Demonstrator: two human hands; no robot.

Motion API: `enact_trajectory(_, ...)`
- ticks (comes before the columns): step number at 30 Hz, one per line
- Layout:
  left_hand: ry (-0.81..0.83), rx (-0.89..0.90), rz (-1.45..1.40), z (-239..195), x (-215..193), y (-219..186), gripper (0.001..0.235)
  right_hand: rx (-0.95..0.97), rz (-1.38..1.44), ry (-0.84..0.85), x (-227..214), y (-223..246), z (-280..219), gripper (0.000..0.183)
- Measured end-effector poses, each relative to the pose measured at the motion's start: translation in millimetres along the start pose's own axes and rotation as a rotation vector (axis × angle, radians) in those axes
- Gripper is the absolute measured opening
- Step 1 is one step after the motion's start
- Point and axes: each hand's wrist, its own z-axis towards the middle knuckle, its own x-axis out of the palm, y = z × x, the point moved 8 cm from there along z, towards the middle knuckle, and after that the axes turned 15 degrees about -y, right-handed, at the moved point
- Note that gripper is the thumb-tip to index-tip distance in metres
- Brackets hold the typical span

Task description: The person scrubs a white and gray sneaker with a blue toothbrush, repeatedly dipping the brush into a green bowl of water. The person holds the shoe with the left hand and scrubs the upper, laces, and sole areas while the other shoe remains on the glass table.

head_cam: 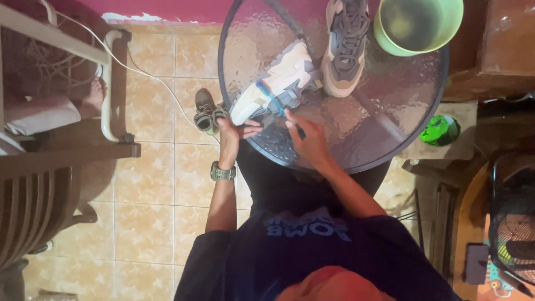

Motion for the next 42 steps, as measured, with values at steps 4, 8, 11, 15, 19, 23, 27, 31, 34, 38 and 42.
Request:
enact_trajectory(4,-0.049,-0.014,0.094,-15,7,-24,0.086,0.052,-0.103,0.002,-30,-2,26,0.021)
enact_trajectory(8,-0.094,-0.008,0.107,-19,12,-44,0.07,0.022,-0.144,0.05,-24,16,22,0.013)
enact_trajectory(11,-0.104,-0.015,0.105,-20,12,-43,0.068,-0.044,-0.172,0.015,-36,-10,35,0.013)
enact_trajectory(15,-0.115,-0.007,0.109,-22,11,-43,0.067,0.042,-0.154,0.085,-18,-8,4,0.013)
enact_trajectory(19,-0.106,-0.012,0.116,-21,13,-43,0.07,0.075,-0.115,0.076,-22,-18,11,0.012)
enact_trajectory(23,-0.119,0.015,0.104,-20,13,-48,0.065,0.028,0.029,0.016,-4,11,-8,0.012)
enact_trajectory(27,-0.131,0.016,0.097,-24,11,-45,0.065,0.026,0.079,-0.133,-8,-12,-11,0.016)
enact_trajectory(31,-0.123,0.012,0.099,-26,14,-50,0.065,0.01,0.09,-0.045,5,-11,-36,0.017)
enact_trajectory(34,-0.119,-0.008,0.103,-25,13,-49,0.069,0.027,0.021,-0.187,-9,-30,-31,0.013)
enact_trajectory(38,-0.127,-0.006,0.092,-25,13,-49,0.07,0.067,0.104,-0.066,-4,-19,-23,0.015)
enact_trajectory(42,-0.137,0.001,0.087,-23,13,-45,0.068,0.084,0.082,-0.071,-4,-14,-28,0.015)
